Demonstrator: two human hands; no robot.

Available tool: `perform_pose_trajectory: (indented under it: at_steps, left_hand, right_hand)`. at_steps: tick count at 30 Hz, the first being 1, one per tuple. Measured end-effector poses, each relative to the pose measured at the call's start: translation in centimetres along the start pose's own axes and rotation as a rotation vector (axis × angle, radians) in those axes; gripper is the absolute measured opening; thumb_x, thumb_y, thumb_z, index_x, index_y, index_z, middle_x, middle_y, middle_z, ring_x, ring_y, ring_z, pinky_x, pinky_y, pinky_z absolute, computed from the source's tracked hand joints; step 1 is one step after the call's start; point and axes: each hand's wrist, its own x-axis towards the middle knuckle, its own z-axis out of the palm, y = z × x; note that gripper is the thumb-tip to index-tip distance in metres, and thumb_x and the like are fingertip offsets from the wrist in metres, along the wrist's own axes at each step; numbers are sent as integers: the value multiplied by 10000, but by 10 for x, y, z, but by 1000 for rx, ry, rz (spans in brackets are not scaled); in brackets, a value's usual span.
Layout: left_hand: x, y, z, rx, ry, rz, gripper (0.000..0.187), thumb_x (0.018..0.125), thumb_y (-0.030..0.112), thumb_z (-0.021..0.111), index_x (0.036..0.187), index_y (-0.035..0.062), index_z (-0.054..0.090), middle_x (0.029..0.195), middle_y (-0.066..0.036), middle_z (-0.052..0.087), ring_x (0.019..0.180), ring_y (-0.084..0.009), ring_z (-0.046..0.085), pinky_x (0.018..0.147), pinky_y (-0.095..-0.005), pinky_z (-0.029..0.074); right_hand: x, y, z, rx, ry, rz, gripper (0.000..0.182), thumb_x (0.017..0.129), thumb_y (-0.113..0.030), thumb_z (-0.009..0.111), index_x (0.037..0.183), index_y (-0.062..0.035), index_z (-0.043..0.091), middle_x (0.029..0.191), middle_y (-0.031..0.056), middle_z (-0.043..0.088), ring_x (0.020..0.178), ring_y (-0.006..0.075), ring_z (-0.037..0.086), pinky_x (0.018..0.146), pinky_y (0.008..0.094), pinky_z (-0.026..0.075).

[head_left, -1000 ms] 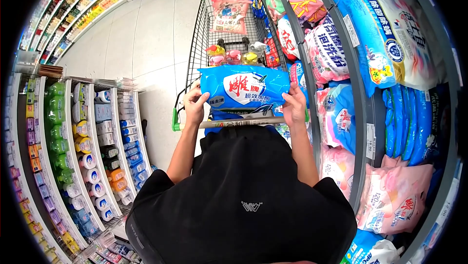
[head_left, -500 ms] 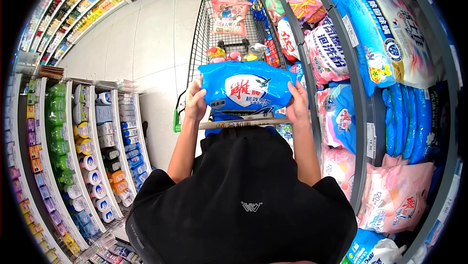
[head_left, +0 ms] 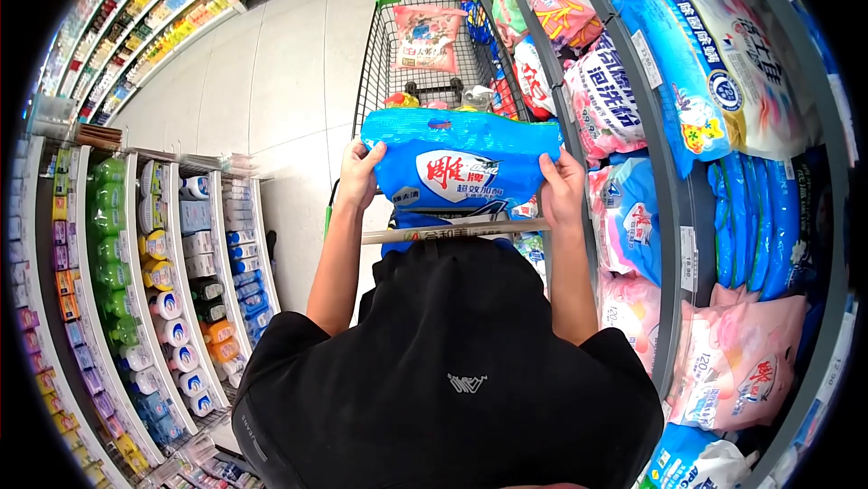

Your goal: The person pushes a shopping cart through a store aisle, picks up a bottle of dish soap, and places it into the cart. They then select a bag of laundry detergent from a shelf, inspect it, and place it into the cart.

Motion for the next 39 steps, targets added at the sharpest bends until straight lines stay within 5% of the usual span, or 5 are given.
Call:
perform_pose_trajectory:
  at_steps: [8, 15, 24, 39]
  left_hand:
    - [4, 14, 3, 173, -14, 135, 173, 860, 94, 708, 1005, 11, 665, 953, -68, 693, 843, -111, 626, 781, -288, 509]
    - [6, 34, 7, 323, 71, 293, 46, 836, 2, 707, 881, 12, 705, 816, -43, 699, 703, -86, 619, 644, -231, 501]
    - [0, 60, 18, 384, 103, 486, 42, 813, -22, 719, 843, 7, 716, 752, -28, 687, 633, -74, 599, 591, -220, 490]
    - [-21, 35, -4, 411, 125, 408, 54, 803, -41, 700, 827, 4, 719, 733, -18, 680, 642, -73, 600, 604, -225, 490]
  right_hand:
    - [-1, -3, 4, -120, 31, -97, 298, 880, -34, 684, 663, -84, 487, 667, -86, 427, 617, 5, 344, 551, 197, 278]
    - [-2, -14, 19, -270, 81, -240, 94, 869, -61, 704, 831, 18, 668, 682, -76, 509, 606, 2, 365, 526, 192, 267]
    - [1, -32, 34, -332, 107, -325, 80, 862, -56, 708, 872, 21, 687, 659, -82, 514, 588, -1, 350, 512, 194, 257]
    - [-6, -18, 30, -323, 72, -265, 75, 851, -7, 694, 914, 33, 693, 704, -54, 570, 607, 6, 416, 539, 180, 338]
